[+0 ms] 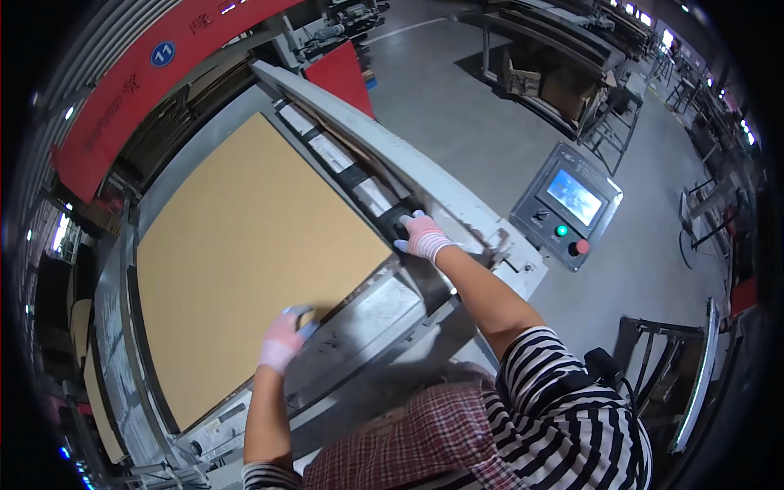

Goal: Processing large cardboard sheets by feeding them into a machine and using a utility knife to cut strips.

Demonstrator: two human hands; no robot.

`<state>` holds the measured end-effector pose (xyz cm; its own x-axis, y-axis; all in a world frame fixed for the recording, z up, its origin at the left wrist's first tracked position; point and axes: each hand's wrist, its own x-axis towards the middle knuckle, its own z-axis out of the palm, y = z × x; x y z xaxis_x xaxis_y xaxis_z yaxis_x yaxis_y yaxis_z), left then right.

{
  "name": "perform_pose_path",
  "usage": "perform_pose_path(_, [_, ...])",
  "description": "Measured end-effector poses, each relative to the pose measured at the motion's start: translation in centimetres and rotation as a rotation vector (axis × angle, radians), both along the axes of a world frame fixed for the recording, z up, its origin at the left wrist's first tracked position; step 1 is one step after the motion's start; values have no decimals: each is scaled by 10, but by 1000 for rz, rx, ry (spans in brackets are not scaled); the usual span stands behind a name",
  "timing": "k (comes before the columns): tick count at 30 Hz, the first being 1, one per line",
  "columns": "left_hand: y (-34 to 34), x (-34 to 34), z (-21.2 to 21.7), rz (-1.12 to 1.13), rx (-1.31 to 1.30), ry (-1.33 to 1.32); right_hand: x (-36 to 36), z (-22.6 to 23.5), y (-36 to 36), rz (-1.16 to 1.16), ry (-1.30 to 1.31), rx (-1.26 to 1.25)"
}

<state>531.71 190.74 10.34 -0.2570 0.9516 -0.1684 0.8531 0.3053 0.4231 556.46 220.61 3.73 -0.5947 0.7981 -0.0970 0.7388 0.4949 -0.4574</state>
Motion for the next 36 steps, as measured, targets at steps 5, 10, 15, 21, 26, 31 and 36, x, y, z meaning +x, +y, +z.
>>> perform_pose_path(5, [103, 22, -27, 2, -68, 22, 53, 29, -38, 260, 663, -113])
perform_pose_path(10, [192, 47, -36, 61, -288, 9, 146, 70, -80, 473, 763, -186])
perform_pose_path(15, [237, 71, -66, -152, -283, 265, 275, 93, -63, -49, 745, -46])
perform_pose_path(21, [227, 31, -99, -285, -224, -1, 377, 28, 61, -698, 199, 325])
perform_pose_path(26, [239, 13, -114, -290, -387, -130, 384, 7, 133, -561, -184, 508])
perform_pose_path(31, [243, 28, -108, -241, -381, -124, 394, 8, 124, -557, -91, 474])
perform_pose_path(36, [246, 16, -119, -202, -331, -243, 408, -4, 97, -600, -90, 420])
